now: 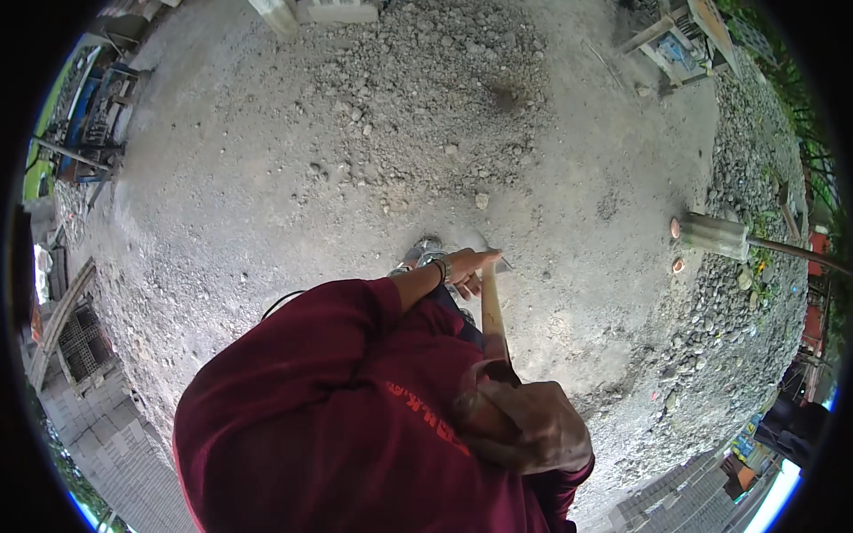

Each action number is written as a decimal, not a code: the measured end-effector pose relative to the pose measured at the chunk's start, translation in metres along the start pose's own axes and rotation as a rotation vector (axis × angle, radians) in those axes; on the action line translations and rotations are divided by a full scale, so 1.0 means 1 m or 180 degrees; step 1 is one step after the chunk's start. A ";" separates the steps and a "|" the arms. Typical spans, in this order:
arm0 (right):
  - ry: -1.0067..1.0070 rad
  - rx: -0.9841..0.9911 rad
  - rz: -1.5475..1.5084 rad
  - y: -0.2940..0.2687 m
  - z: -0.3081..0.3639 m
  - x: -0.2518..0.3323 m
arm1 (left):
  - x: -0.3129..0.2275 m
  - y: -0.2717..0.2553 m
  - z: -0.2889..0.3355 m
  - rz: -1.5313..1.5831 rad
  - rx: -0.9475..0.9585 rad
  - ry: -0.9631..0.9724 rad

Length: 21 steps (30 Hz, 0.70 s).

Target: The person uses a shovel to move a pile of gravel and dirt on a construction site. They scoop the material from one spot and deposit it to the side, repeating the action to clear the area.

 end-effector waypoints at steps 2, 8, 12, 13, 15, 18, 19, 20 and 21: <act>0.0074 0.0340 -0.0413 -0.004 -0.010 -0.006 | 0.004 -0.017 -0.006 0.0443 -0.0285 0.0016; 0.1107 0.0423 -0.0080 0.020 -0.034 -0.056 | 0.024 -0.148 -0.005 0.1932 -0.1988 0.0612; 0.1651 -0.1088 0.0420 0.028 -0.023 -0.094 | 0.007 -0.210 0.024 0.2601 -0.2315 0.1218; 0.2163 -0.1126 -0.0244 0.044 -0.024 -0.112 | 0.011 -0.240 0.034 0.2879 -0.2501 0.1494; 0.3257 -0.1152 -0.1487 0.081 -0.025 -0.136 | 0.011 -0.285 0.047 0.3040 -0.2761 0.1778; 0.3294 -0.0900 -0.5026 0.180 -0.061 -0.154 | 0.008 -0.352 0.067 0.3276 -0.2853 0.2234; 0.3016 -0.0866 -0.5761 0.207 -0.076 -0.161 | 0.003 -0.365 0.071 0.3292 -0.2868 0.2272; 0.3173 -0.0926 -0.5709 0.230 -0.093 -0.172 | 0.005 -0.375 0.073 0.3412 -0.2879 0.2094; 0.3349 -0.1018 -0.5632 0.250 -0.107 -0.182 | 0.002 -0.375 0.069 0.3277 -0.2811 0.1947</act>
Point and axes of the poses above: each hand's wrist, its own z-axis away from the middle knuckle, its own y-axis out of the palm, x = y × z, the point moved 7 cm from there along -z, towards the middle knuckle, and after that the axes turned 12 degrees about z, right-handed, at the moved point
